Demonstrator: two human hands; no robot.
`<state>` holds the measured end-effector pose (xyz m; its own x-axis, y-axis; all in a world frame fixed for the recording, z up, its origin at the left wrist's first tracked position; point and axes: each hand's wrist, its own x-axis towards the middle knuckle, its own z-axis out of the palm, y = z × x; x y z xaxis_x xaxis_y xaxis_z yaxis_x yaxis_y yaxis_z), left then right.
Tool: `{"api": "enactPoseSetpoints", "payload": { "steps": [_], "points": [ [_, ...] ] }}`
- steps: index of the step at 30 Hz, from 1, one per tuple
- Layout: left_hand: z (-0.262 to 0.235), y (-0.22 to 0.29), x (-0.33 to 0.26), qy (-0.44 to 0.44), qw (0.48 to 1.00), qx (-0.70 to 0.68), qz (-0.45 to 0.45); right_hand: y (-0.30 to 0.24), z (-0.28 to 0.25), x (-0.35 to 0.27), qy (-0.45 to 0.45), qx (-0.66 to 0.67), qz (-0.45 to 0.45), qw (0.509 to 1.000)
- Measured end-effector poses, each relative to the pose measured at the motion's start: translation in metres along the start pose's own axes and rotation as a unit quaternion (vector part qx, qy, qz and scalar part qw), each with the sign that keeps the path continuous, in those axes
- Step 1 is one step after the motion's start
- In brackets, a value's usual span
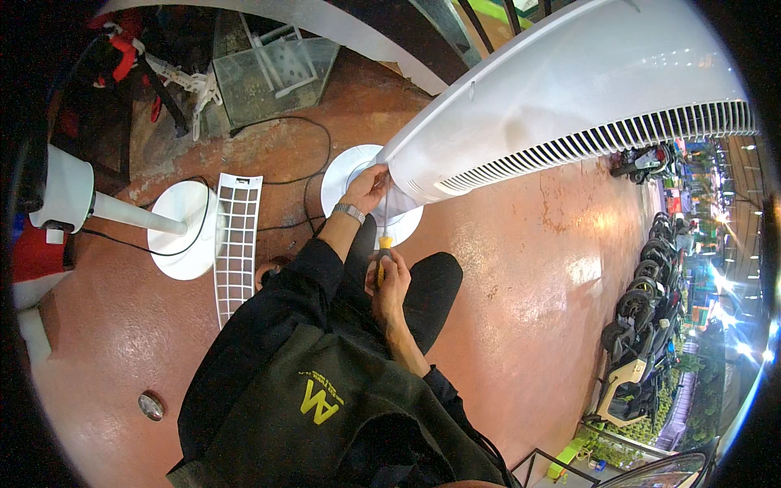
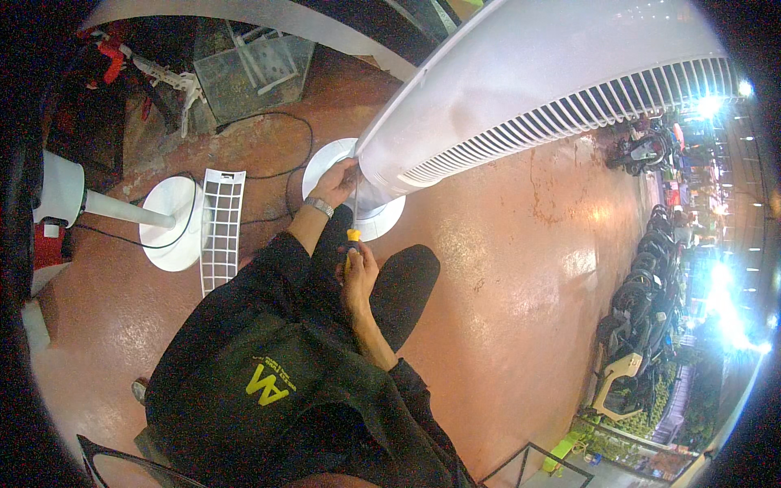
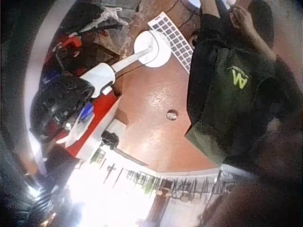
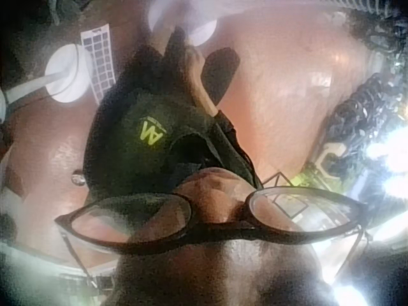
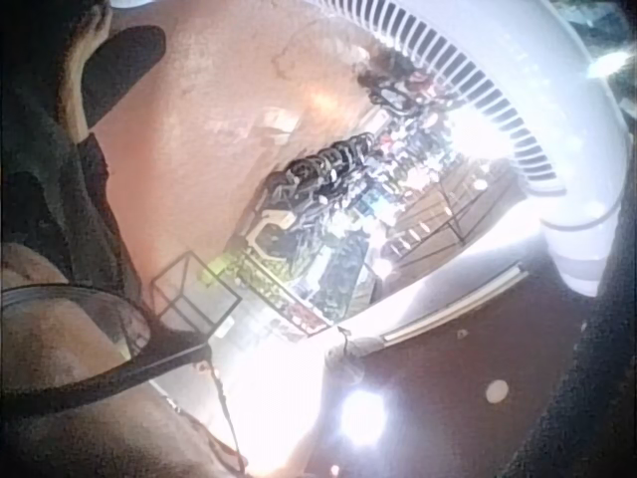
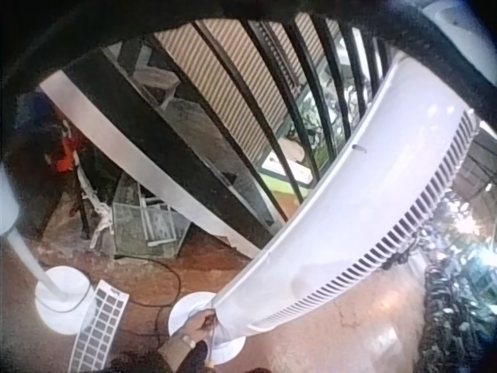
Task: The person sits on the floor and uses a screwdriver to tighten screws on the base of a white tower fan. The person adjusts their position slightly and continues to work on the fan base throughout the clip.
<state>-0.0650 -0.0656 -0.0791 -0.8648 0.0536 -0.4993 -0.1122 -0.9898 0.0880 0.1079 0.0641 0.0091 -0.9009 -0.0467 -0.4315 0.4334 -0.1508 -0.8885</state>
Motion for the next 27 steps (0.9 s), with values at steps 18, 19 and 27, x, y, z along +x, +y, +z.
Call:
{"api": "enactPoseSetpoints", "payload": {
  "steps": [18,19,27],
  "points": [
    [-0.01,-0.008,0.003,-0.077,0.997,0.011,0.026,0.007,0.0,0.007,-0.062,0.075,0.072,0.993],
    [-0.008,-0.009,0.001,-0.073,0.997,0.015,0.031,0.008,0.0,0.007,-0.053,0.076,0.059,0.994],
    [0.005,-0.01,-0.014,-0.017,0.999,0.015,0.043,0.025,-0.009,0.017,-0.049,-0.111,-0.014,0.993]
  ]
}}
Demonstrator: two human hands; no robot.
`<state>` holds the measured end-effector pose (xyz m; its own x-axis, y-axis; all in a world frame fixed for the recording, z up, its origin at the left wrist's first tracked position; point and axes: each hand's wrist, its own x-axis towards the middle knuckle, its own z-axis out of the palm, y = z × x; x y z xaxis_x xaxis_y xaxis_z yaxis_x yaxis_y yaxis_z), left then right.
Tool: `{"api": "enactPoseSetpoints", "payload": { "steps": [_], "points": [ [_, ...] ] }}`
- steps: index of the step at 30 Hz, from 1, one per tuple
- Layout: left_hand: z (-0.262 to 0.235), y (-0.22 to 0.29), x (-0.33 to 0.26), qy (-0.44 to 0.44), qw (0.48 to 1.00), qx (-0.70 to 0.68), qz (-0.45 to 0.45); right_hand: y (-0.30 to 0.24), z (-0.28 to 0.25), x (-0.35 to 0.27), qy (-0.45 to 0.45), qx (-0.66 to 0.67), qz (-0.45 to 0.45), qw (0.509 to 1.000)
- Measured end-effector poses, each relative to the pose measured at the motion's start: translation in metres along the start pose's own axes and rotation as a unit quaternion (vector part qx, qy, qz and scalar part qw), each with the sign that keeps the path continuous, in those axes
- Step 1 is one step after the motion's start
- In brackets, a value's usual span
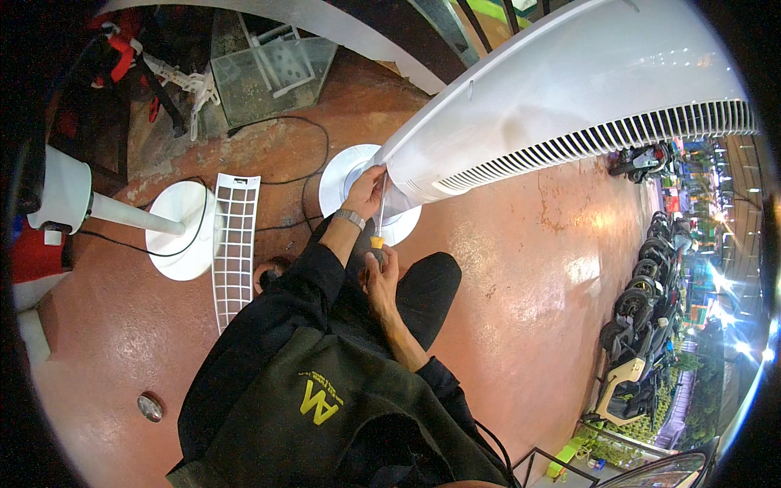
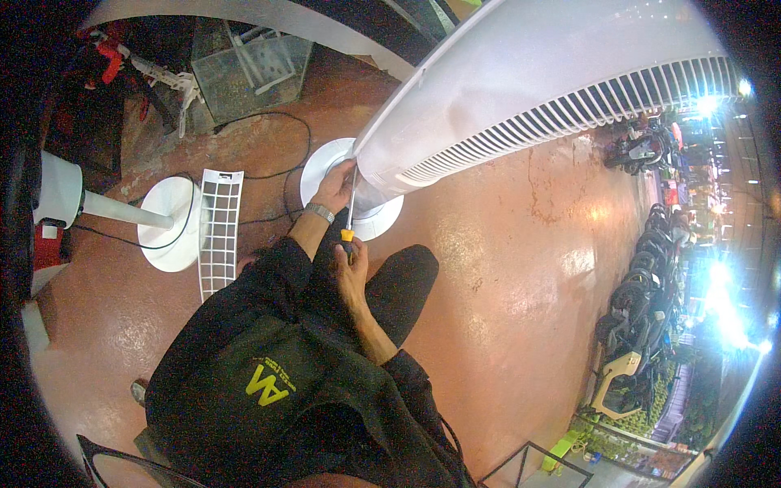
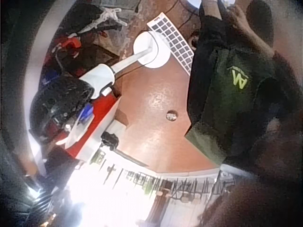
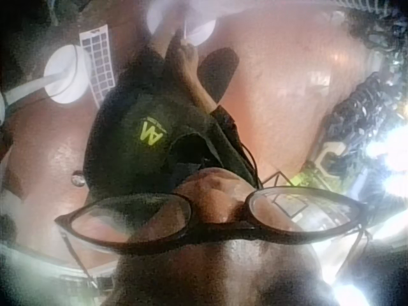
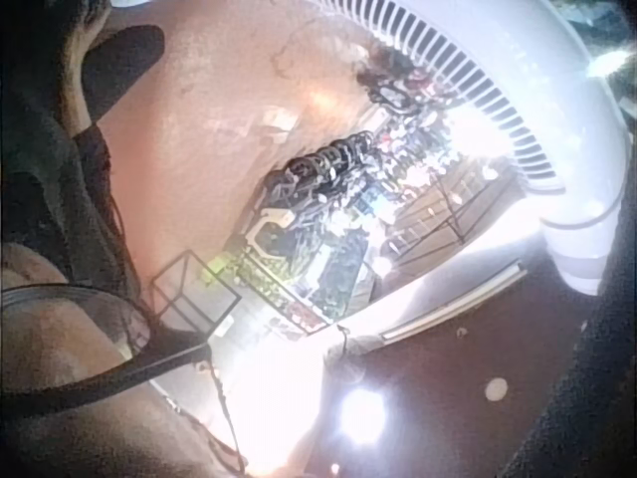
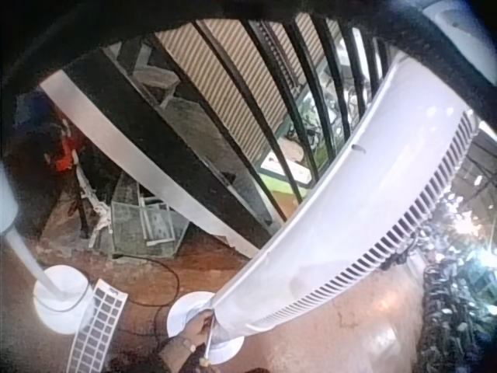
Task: The person sits on the floor and uses a screwdriver to tighten screws on the base of a white tower fan. The person adjusts their position slightly and continues to work on the fan base throughout the clip.
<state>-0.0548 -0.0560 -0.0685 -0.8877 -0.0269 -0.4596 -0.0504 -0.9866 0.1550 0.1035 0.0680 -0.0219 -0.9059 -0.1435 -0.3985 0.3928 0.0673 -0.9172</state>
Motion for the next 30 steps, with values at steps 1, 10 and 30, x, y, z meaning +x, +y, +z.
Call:
{"api": "enactPoseSetpoints", "payload": {
  "steps": [1,10,30],
  "points": [
    [0.0,0.001,0.0,-0.003,1.0,-0.003,-0.002,-0.003,-0.002,-0.001,-0.017,0.004,0.012,1.0],
    [-0.011,0.004,0.006,-0.066,0.997,0.029,0.007,-0.018,0.004,-0.009,-0.114,0.227,0.082,0.964],
    [0.001,0.007,-0.003,0.009,0.994,0.06,0.09,-0.017,0.042,-0.009,0.036,0.158,0.087,0.983]
  ]
}}
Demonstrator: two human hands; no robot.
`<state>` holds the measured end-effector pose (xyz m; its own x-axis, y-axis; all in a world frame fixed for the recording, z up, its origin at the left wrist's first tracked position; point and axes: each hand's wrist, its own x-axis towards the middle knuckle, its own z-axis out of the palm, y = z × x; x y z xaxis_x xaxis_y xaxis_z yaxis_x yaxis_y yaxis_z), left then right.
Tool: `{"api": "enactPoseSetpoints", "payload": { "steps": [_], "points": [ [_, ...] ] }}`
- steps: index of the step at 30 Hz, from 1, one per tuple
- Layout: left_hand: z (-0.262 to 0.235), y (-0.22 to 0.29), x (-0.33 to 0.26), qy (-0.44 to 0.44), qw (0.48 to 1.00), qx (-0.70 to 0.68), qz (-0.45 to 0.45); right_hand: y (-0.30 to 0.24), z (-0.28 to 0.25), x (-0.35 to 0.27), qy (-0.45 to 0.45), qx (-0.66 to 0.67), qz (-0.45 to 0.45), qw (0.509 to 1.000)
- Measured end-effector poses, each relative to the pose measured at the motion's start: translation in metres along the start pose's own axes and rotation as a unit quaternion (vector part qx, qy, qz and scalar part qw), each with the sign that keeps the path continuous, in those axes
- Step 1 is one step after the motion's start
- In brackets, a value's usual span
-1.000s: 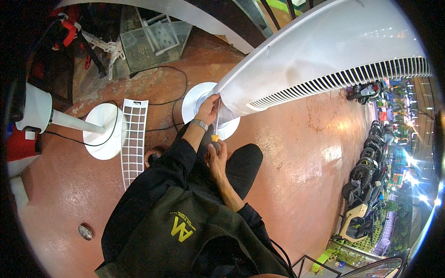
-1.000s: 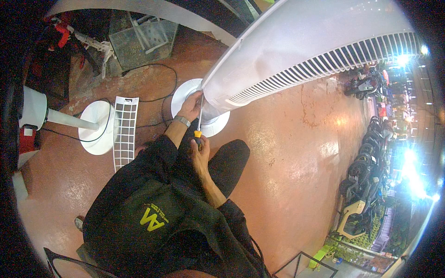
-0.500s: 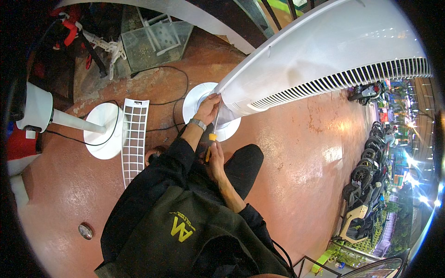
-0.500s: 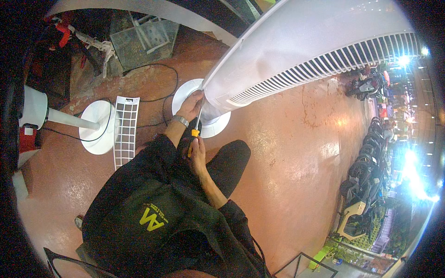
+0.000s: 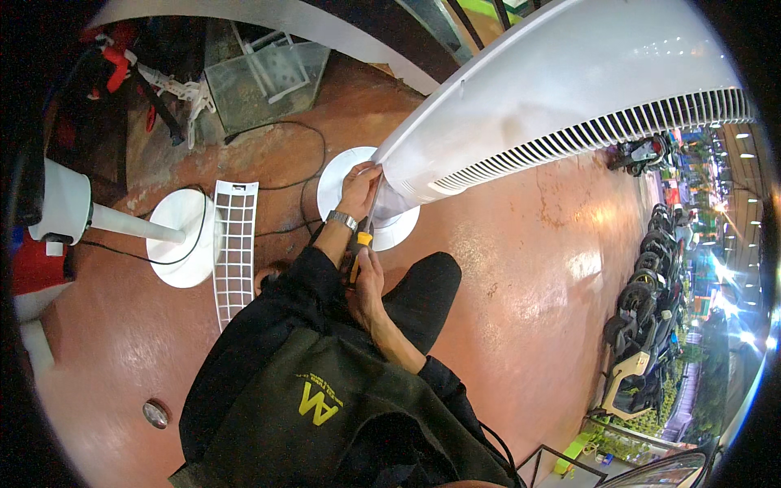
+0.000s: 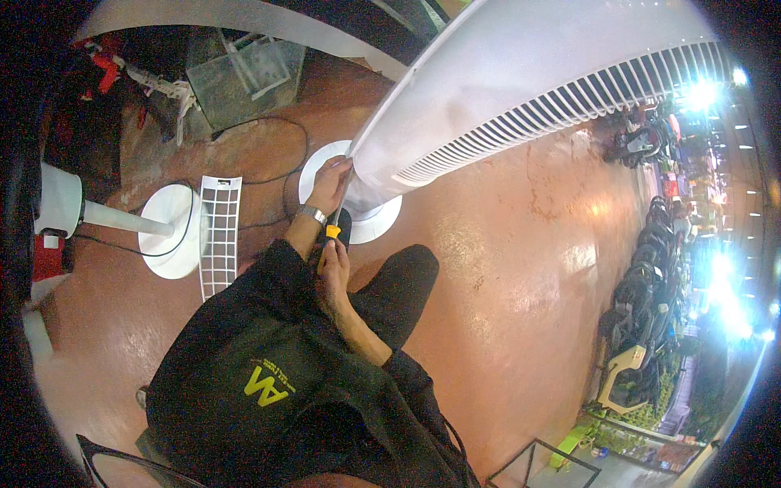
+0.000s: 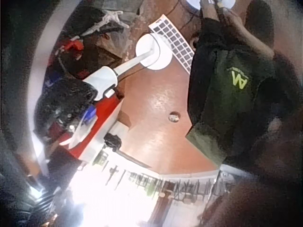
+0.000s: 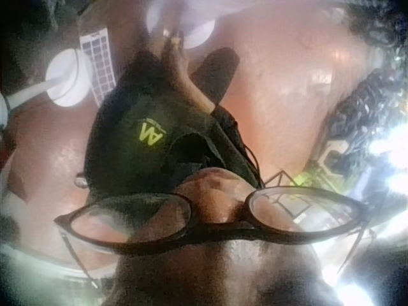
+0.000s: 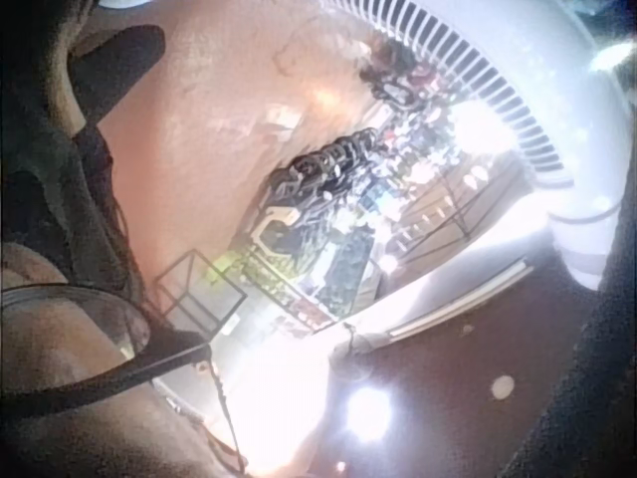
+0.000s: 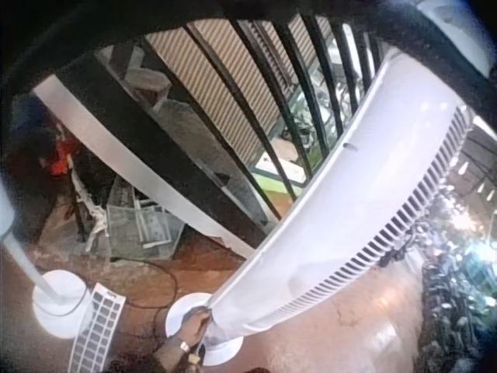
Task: The person sits on the floor and uses a screwdriver to tighten screws on the base of a white tower fan. The person adjusts their position slightly and continues to work on the fan base throughout the clip.
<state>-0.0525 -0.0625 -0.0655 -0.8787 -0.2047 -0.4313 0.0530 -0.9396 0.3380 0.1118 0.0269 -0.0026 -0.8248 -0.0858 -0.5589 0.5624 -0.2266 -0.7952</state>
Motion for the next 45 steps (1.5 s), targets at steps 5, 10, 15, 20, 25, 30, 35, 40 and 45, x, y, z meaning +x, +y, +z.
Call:
{"api": "enactPoseSetpoints", "payload": {
  "steps": [5,10,15,20,25,30,35,40,45],
  "points": [
    [0.009,-0.002,-0.008,0.036,0.999,0.005,0.021,0.013,0.001,0.005,0.013,-0.019,-0.088,0.996],
    [0.003,-0.004,-0.002,0.03,0.999,-0.007,0.029,0.022,-0.008,0.01,0.014,-0.112,-0.127,0.986],
    [0.006,-0.004,-0.003,0.036,0.999,-0.017,0.017,0.018,-0.009,0.006,0.012,-0.114,-0.115,0.987],
    [0.006,-0.002,-0.005,0.007,0.999,0.035,-0.014,0.014,-0.012,0.005,0.018,-0.141,-0.118,0.983],
    [-0.012,-0.006,0.011,-0.019,0.997,0.023,-0.076,0.016,-0.012,0.005,0.021,-0.162,-0.142,0.976],
    [0.0,0.002,-0.001,-0.024,0.995,-0.017,-0.1,0.022,-0.011,0.009,0.034,-0.099,-0.106,0.989],
    [-0.019,-0.002,0.015,-0.065,0.994,-0.008,-0.093,0.027,-0.014,0.013,0.024,-0.164,-0.136,0.977],
    [-0.013,-0.002,0.009,-0.03,0.995,0.027,-0.088,0.012,-0.006,0.003,0.016,-0.22,-0.147,0.964],
    [-0.001,0.006,-0.002,-0.036,0.995,0.048,-0.083,0.03,-0.012,0.011,-0.013,-0.152,-0.128,0.98]
  ]
}}
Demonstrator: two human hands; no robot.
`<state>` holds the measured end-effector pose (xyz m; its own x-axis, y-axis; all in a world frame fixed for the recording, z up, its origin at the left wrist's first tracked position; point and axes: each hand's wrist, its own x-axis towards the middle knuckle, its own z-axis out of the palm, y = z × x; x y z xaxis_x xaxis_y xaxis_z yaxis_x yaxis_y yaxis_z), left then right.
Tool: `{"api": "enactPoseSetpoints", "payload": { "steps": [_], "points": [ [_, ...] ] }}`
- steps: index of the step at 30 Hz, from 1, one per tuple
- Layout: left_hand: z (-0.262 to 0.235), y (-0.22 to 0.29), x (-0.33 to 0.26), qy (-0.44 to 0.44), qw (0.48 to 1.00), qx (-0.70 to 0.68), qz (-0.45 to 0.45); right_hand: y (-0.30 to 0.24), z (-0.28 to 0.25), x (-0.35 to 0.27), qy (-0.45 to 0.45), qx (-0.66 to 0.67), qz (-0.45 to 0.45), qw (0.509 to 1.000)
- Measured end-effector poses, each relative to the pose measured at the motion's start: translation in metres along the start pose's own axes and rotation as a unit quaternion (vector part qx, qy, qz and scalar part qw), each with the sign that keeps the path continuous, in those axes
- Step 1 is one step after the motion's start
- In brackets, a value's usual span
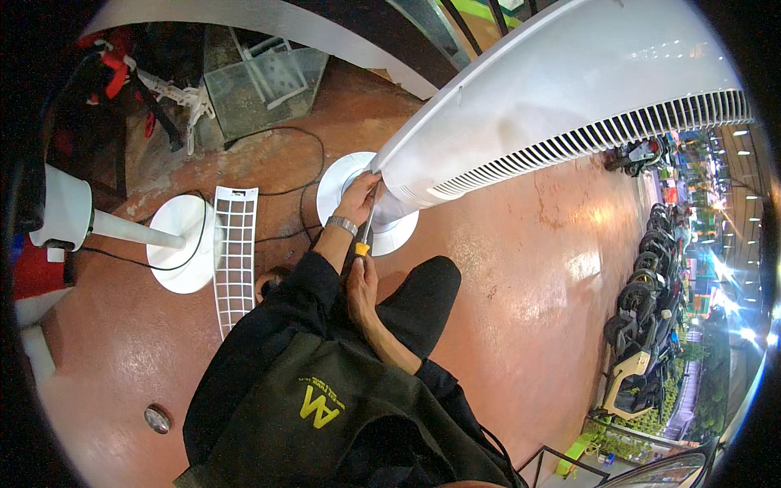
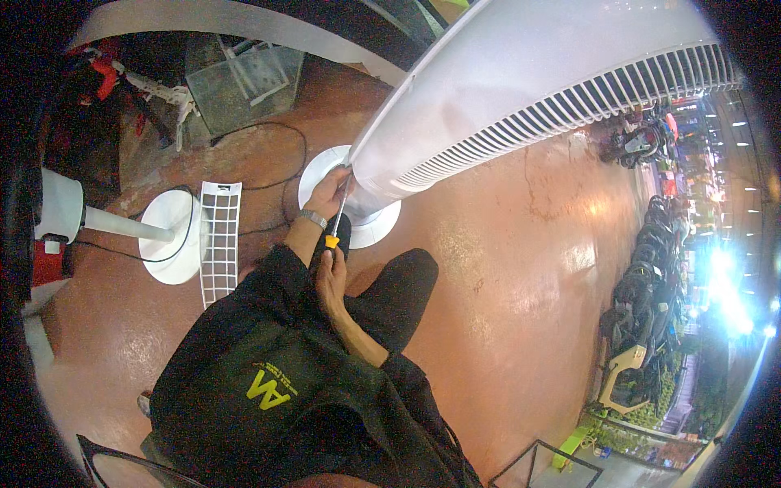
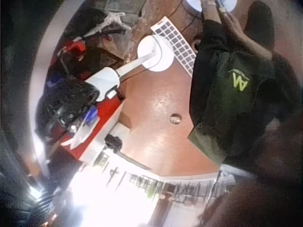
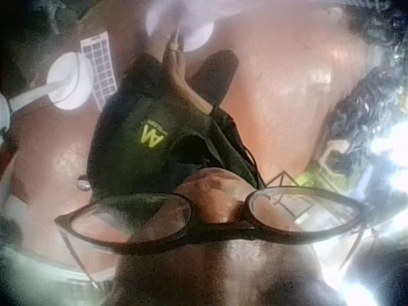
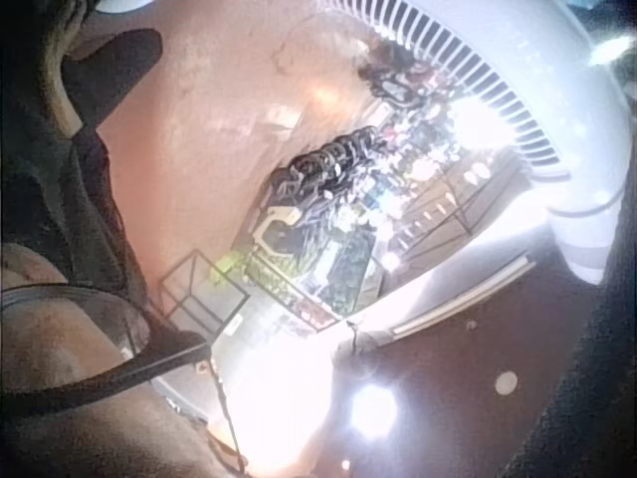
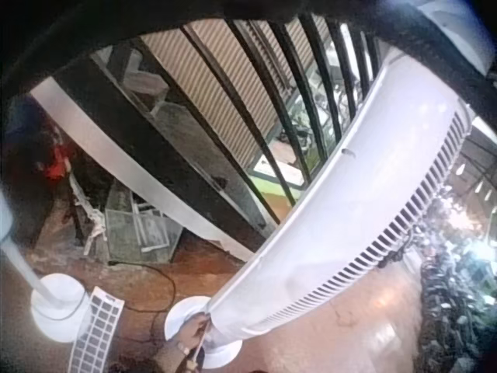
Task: The person sits on the floor and uses a screwdriver to tighten screws on the base of a white tower fan. The person adjusts their position slightly and continues to work on the fan base throughout the clip.
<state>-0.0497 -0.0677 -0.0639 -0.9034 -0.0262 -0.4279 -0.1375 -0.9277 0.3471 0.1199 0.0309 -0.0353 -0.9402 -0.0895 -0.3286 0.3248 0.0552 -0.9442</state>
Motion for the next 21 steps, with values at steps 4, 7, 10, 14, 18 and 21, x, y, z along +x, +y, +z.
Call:
{"api": "enactPoseSetpoints", "payload": {
  "steps": [4,7,10,14,18,21],
  "points": [
    [0.001,0.003,-0.003,0.008,1.0,0.008,-0.002,-0.016,0.004,-0.008,0.005,-0.002,0.015,1.0],
    [0.001,0.006,-0.004,-0.005,1.0,0.021,-0.007,-0.012,0.002,-0.006,0.0,-0.019,0.007,1.0],
    [0.003,0.009,-0.004,-0.008,1.0,0.027,-0.006,-0.009,0.001,-0.006,-0.005,-0.004,0.015,1.0],
    [0.0,0.008,0.002,-0.013,1.0,0.026,-0.011,-0.009,0.0,-0.007,-0.011,0.05,0.059,0.997],
    [-0.008,0.009,0.005,-0.035,0.998,0.048,0.0,-0.011,-0.001,-0.008,-0.024,0.063,0.063,0.996],
    [-0.008,0.011,0.004,-0.032,0.998,0.046,-0.003,-0.005,-0.003,-0.005,-0.025,0.065,0.048,0.996]
  ]
}}
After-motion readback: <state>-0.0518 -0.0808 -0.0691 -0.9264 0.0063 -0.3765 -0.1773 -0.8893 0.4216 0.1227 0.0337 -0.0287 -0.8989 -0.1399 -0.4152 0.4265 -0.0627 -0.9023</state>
